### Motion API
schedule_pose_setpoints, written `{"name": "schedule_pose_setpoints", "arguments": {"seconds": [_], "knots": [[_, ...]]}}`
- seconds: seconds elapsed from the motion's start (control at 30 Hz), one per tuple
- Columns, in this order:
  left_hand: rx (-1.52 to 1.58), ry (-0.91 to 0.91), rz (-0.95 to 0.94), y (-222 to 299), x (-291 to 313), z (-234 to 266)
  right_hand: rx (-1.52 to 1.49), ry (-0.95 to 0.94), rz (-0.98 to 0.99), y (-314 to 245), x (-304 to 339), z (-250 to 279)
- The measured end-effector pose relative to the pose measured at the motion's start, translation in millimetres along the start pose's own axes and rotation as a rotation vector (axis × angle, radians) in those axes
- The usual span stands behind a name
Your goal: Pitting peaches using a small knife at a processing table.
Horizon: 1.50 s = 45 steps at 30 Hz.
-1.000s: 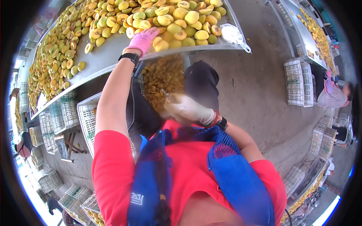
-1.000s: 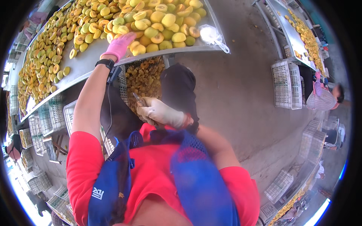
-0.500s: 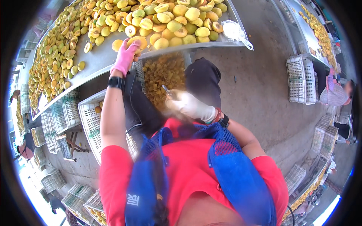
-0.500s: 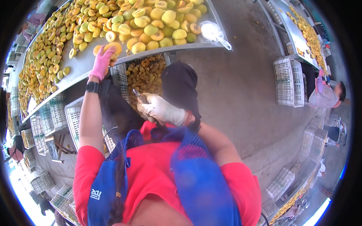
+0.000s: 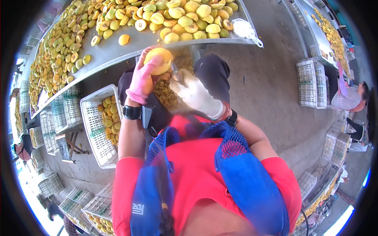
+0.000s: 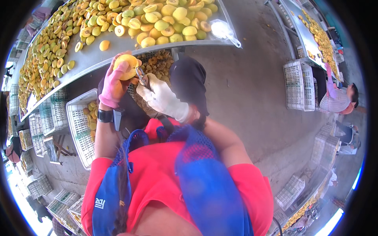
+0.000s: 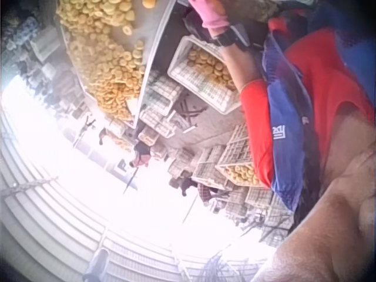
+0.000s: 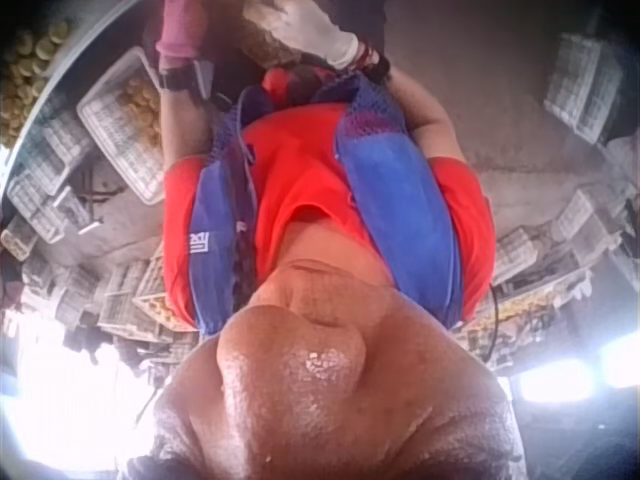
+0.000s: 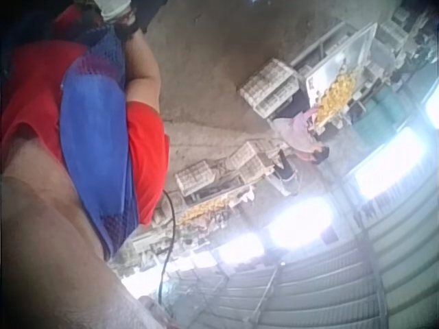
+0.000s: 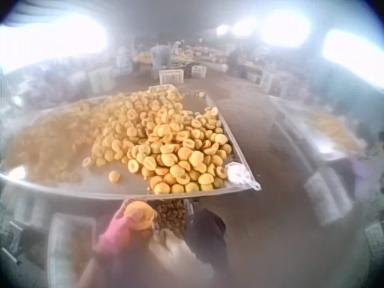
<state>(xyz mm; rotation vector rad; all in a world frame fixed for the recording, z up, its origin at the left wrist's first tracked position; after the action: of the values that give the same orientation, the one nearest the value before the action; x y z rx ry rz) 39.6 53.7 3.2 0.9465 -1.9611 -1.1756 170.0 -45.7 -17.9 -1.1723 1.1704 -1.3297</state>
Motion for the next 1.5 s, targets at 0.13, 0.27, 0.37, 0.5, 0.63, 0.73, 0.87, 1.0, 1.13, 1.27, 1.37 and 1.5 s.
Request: {"name": "schedule_pose_setpoints", "arguments": {"seconds": [0.13,0.27,0.37,0.5,0.63,0.73,0.87,1.0,1.13,1.27,1.37,1.5], "knots": [[-0.060,-0.013,-0.088,-9,6,-8,-0.029,0.044,0.073,-14,5,-1],[-0.129,-0.003,-0.219,-23,8,-4,-0.058,0.006,-0.039,-17,9,-4],[-0.183,0.060,-0.302,-24,11,-13,-0.088,0.092,0.237,-18,9,-3],[-0.295,0.163,-0.394,-25,19,-20,-0.562,-0.130,-0.349,-12,14,-8],[-0.300,0.196,-0.444,-25,24,-26,-0.552,-0.218,-0.310,-14,11,-5],[-0.366,0.184,-0.490,-24,27,-27,-0.491,-0.225,-0.231,-17,8,-9],[-0.425,0.198,-0.543,-24,28,-28,-0.280,-0.164,-0.034,-12,5,-8],[-0.330,0.164,-0.510,-28,29,-27,-0.464,-0.278,-0.284,-13,8,-8],[-0.327,0.117,-0.505,-29,24,-19,-0.581,-0.370,-0.390,-5,7,-9],[-0.252,0.045,-0.437,-29,24,-11,-0.615,-0.443,-0.462,-15,9,-2],[-0.267,0.036,-0.473,-29,22,-13,-0.684,-0.482,-0.497,-16,9,-5],[-0.333,0.068,-0.520,-32,21,-12,-0.456,-0.433,-0.310,-11,5,-4]]}}
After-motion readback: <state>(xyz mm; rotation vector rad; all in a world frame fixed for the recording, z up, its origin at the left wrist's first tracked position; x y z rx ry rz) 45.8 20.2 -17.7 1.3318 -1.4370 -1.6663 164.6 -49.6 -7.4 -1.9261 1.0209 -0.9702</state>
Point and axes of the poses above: each hand's wrist, its own x-axis away from the middle knuckle, its own z-axis out of the back of the hand, y = z × x, the point moved 3 cm from there along -x, towards the middle knuckle
